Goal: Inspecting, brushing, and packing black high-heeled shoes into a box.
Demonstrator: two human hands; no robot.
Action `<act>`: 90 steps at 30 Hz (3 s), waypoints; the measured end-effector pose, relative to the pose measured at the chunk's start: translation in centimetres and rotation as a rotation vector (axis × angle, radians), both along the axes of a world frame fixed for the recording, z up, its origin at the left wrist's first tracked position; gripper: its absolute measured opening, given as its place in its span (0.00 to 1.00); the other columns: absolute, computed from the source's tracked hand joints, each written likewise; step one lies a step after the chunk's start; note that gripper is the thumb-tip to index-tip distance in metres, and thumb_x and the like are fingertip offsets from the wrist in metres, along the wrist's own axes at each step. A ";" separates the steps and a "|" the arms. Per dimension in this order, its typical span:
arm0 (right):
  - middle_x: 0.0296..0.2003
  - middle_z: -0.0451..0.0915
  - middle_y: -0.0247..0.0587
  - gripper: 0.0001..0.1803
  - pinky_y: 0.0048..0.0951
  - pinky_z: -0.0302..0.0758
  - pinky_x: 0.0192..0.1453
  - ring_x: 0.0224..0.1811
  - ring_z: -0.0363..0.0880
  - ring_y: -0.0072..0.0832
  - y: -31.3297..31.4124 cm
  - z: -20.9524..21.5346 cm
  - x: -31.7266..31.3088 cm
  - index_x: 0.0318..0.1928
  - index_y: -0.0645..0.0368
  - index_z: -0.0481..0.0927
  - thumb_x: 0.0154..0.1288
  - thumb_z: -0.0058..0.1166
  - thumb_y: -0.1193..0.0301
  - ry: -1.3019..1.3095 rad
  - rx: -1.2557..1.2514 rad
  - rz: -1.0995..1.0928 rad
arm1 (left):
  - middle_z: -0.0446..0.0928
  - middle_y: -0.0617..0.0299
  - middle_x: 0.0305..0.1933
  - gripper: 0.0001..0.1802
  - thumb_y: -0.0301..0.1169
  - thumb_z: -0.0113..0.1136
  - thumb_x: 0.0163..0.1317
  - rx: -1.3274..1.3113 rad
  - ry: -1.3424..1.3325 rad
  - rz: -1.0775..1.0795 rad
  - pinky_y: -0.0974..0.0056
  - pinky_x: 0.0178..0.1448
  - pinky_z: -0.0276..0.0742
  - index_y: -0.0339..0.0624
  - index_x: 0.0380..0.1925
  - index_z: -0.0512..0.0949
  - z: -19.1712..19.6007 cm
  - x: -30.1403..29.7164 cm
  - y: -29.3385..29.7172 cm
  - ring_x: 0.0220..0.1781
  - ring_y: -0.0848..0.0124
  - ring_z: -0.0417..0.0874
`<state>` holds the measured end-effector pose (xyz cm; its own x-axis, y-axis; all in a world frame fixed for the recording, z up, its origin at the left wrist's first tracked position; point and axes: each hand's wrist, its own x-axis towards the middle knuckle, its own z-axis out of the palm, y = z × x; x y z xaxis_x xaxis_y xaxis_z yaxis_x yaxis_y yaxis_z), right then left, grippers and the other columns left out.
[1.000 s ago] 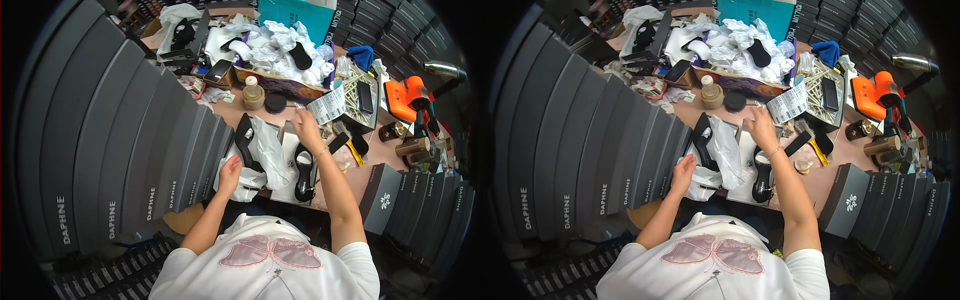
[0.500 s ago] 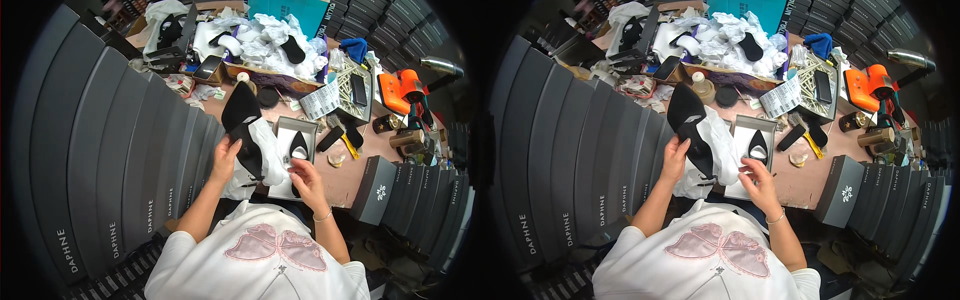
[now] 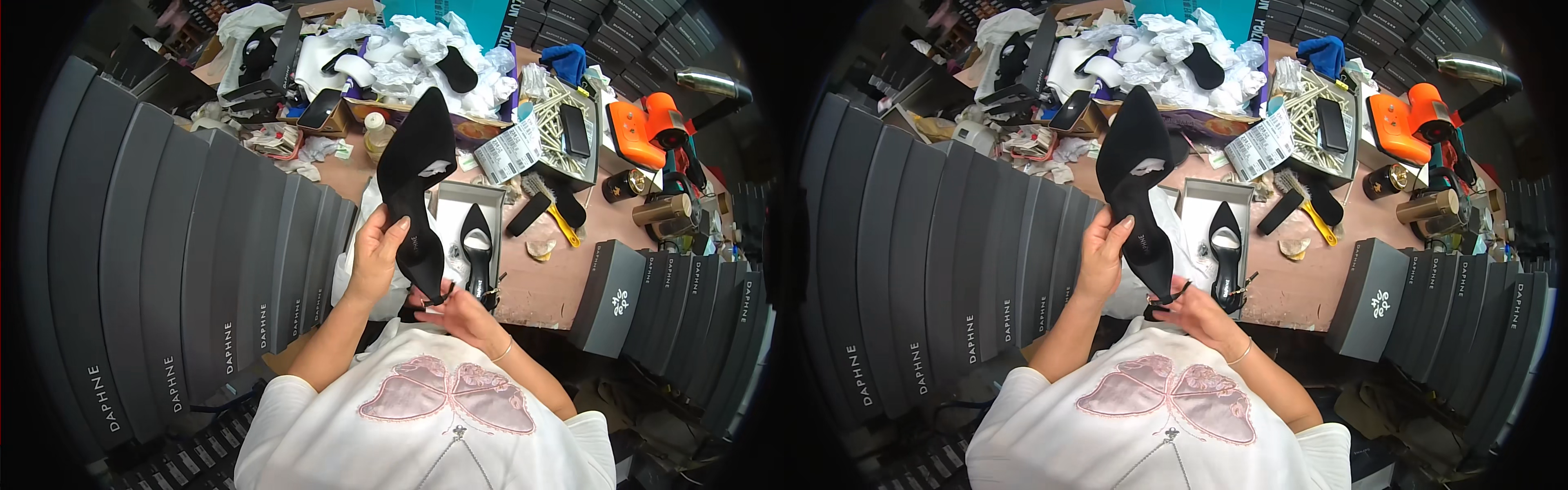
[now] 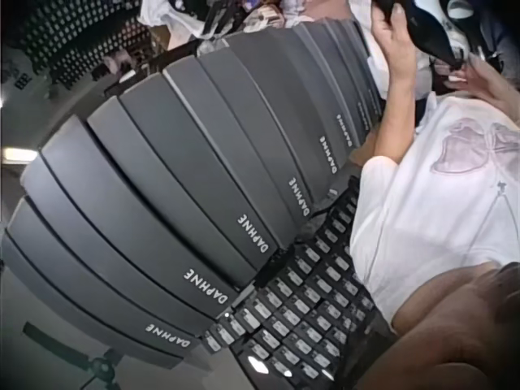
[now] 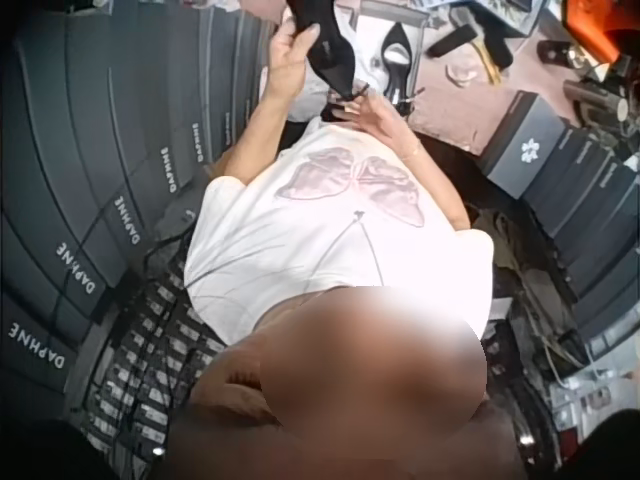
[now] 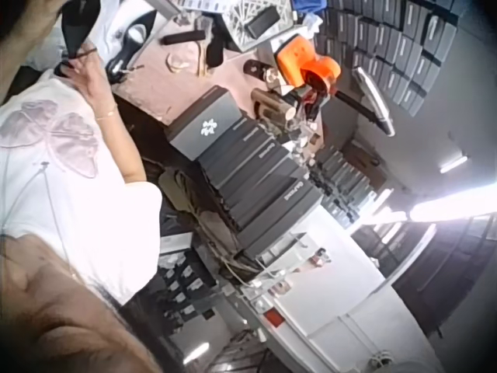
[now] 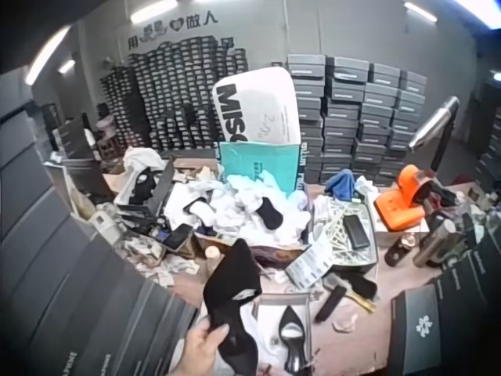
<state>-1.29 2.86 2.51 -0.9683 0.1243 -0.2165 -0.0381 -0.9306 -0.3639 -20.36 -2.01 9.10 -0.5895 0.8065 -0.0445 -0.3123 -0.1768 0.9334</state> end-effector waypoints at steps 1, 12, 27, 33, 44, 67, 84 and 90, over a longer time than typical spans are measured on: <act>0.59 0.70 0.43 0.31 0.33 0.66 0.64 0.59 0.71 0.30 0.2 -0.1 0.1 0.64 0.63 0.62 0.71 0.48 0.55 -0.068 0.011 -0.078 | 0.77 0.64 0.46 0.16 0.29 0.52 0.68 -0.029 0.044 -0.007 0.74 0.52 0.70 0.34 0.53 0.71 0.1 0.0 -0.1 0.46 0.81 0.75; 0.55 0.70 0.66 0.33 0.39 0.70 0.58 0.57 0.72 0.53 2.5 4.7 -0.8 0.67 0.71 0.54 0.68 0.50 0.70 -0.574 1.584 -0.053 | 0.73 0.60 0.54 0.23 0.41 0.43 0.74 -0.281 -0.331 -0.203 0.70 0.61 0.65 0.32 0.57 0.66 -5.3 7.5 -2.4 0.55 0.77 0.70; 0.47 0.71 0.54 0.46 0.42 0.83 0.39 0.40 0.80 0.43 2.8 4.5 9.0 0.62 0.66 0.57 0.44 0.63 0.61 -0.119 0.342 -0.405 | 0.76 0.46 0.46 0.44 0.59 0.54 0.60 -0.704 0.298 0.187 0.66 0.23 0.77 0.35 0.64 0.60 -17.3 -13.7 5.5 0.23 0.67 0.81; 0.44 0.71 0.55 0.42 0.41 0.84 0.39 0.37 0.80 0.45 4.3 3.8 12.4 0.54 0.72 0.63 0.41 0.67 0.62 0.209 0.083 -0.386 | 0.74 0.67 0.25 0.10 0.35 0.57 0.66 -0.581 0.131 -0.174 0.74 0.24 0.69 0.40 0.36 0.79 -20.5 -13.9 6.1 0.21 0.78 0.73; 0.45 0.73 0.60 0.37 0.41 0.83 0.35 0.37 0.80 0.48 7.5 4.3 17.4 0.49 0.78 0.68 0.44 0.65 0.62 0.360 -0.073 -0.322 | 0.71 0.60 0.21 0.10 0.28 0.61 0.59 -0.247 0.984 -0.158 0.66 0.30 0.66 0.33 0.24 0.74 3.1 5.1 7.5 0.24 0.70 0.71; 0.48 0.77 0.50 0.45 0.29 0.71 0.53 0.46 0.77 0.35 7.2 8.7 9.7 0.72 0.63 0.45 0.58 0.51 0.64 -0.226 1.028 0.427 | 0.78 0.62 0.41 0.16 0.18 0.62 0.55 -0.124 0.366 -0.042 0.72 0.51 0.71 0.36 0.46 0.80 -3.3 4.7 0.6 0.43 0.74 0.77; 0.54 0.70 0.37 0.27 0.25 0.66 0.59 0.54 0.69 0.22 -4.1 1.2 3.5 0.64 0.60 0.60 0.66 0.48 0.67 -0.246 0.671 -0.540 | 0.68 0.67 0.25 0.13 0.17 0.56 0.57 0.038 0.760 -0.261 0.72 0.30 0.63 0.34 0.43 0.81 -0.3 5.1 -3.1 0.26 0.79 0.67; 0.35 0.80 0.41 0.20 0.28 0.80 0.37 0.32 0.81 0.27 -7.9 1.5 8.9 0.52 0.62 0.75 0.66 0.46 0.62 0.161 -0.172 -0.581 | 0.67 0.67 0.24 0.12 0.18 0.60 0.57 0.159 0.946 -0.504 0.73 0.28 0.59 0.39 0.42 0.82 0.0 8.9 -4.6 0.24 0.78 0.65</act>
